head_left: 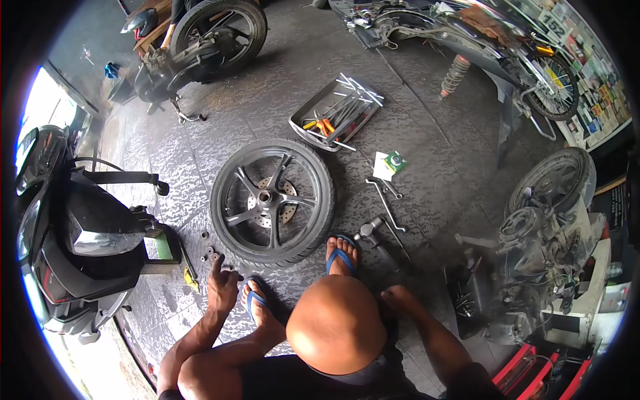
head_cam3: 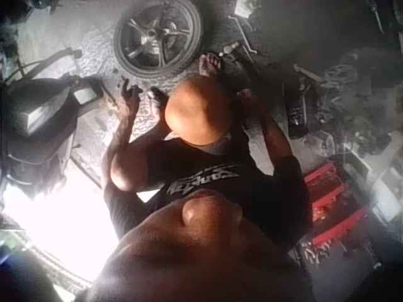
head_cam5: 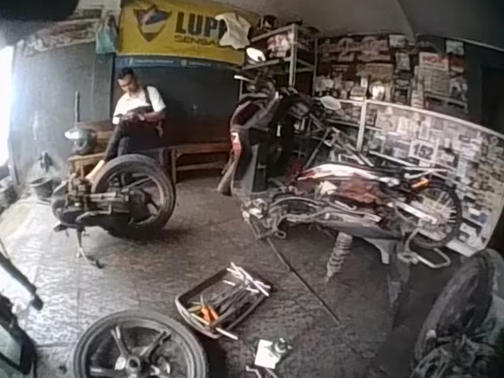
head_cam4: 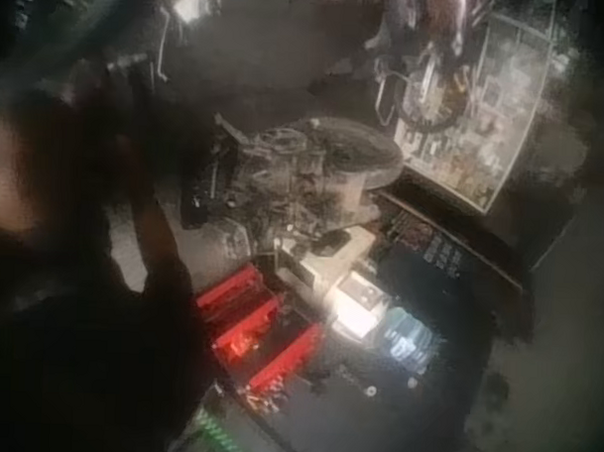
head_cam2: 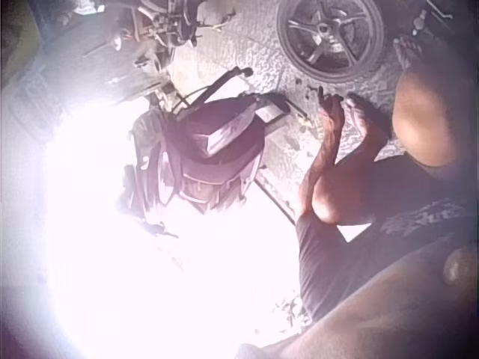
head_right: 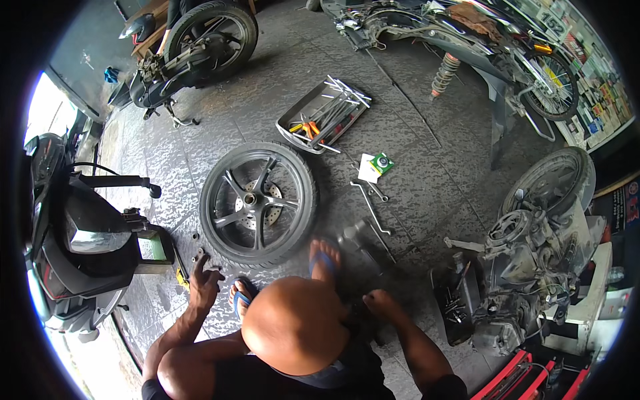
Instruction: The person removes old bearings from a motorcycle wheel hub using a hammer and a punch, then greases the hub and installs new bearings.
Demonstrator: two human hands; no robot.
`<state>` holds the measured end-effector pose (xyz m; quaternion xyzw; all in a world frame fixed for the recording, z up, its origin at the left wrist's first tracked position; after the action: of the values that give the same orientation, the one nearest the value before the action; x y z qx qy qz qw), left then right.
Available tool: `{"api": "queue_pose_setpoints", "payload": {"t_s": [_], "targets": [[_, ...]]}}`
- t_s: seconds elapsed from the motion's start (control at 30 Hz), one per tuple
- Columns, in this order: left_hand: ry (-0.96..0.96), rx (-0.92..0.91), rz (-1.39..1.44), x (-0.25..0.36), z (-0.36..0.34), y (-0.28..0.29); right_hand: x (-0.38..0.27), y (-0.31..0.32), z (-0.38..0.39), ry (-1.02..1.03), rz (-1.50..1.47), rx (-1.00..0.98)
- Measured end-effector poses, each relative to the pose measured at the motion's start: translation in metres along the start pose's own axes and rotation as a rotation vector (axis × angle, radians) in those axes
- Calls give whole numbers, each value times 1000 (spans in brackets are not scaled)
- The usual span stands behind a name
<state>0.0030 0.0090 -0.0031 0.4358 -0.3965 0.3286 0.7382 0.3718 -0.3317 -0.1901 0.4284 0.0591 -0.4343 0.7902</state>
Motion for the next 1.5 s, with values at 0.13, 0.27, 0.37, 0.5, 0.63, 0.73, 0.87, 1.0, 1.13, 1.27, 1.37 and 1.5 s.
{"api": "queue_pose_setpoints", "payload": {"t_s": [0.13,0.27,0.37,0.5,0.63,0.73,0.87,1.0,1.13,1.27,1.37,1.5], "targets": [[153,-107,-23,41,55,-15,-5,16,13,-11,-57,18],[202,-164,-3,82,62,-32,-53,49,-3,-143,-315,78],[150,-211,-99,84,45,-51,-62,60,-19,-68,-340,234],[-43,-171,-98,70,0,-66,-64,81,-49,-24,-522,439],[7,-81,146,65,-42,-73,-56,123,-103,-215,-483,739],[49,-69,158,70,-60,-82,-48,158,-159,-204,-327,937],[96,-92,38,25,-69,-83,-58,204,-241,-291,-47,1015],[183,-127,17,4,-76,-88,-87,224,-283,-498,168,707],[218,-216,60,42,-98,-111,-53,235,-288,-510,299,679],[178,-320,17,43,-103,-115,-68,237,-272,-412,143,736],[76,-491,-155,68,-124,-138,-42,246,-262,-418,178,942],[-18,-578,-91,82,-143,-179,-29,263,-228,-290,-140,1034]]}}
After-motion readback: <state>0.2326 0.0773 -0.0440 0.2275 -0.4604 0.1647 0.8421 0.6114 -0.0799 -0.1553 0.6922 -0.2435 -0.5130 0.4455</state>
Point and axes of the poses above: each hand's wrist, its own z-axis away from the middle knuckle, its own y-axis out of the back of the hand, x = y × z, the point moved 1 cm from there along -z, towards the middle knuckle, and after that the axes turned 14 degrees about z, right-handed, at the moved point
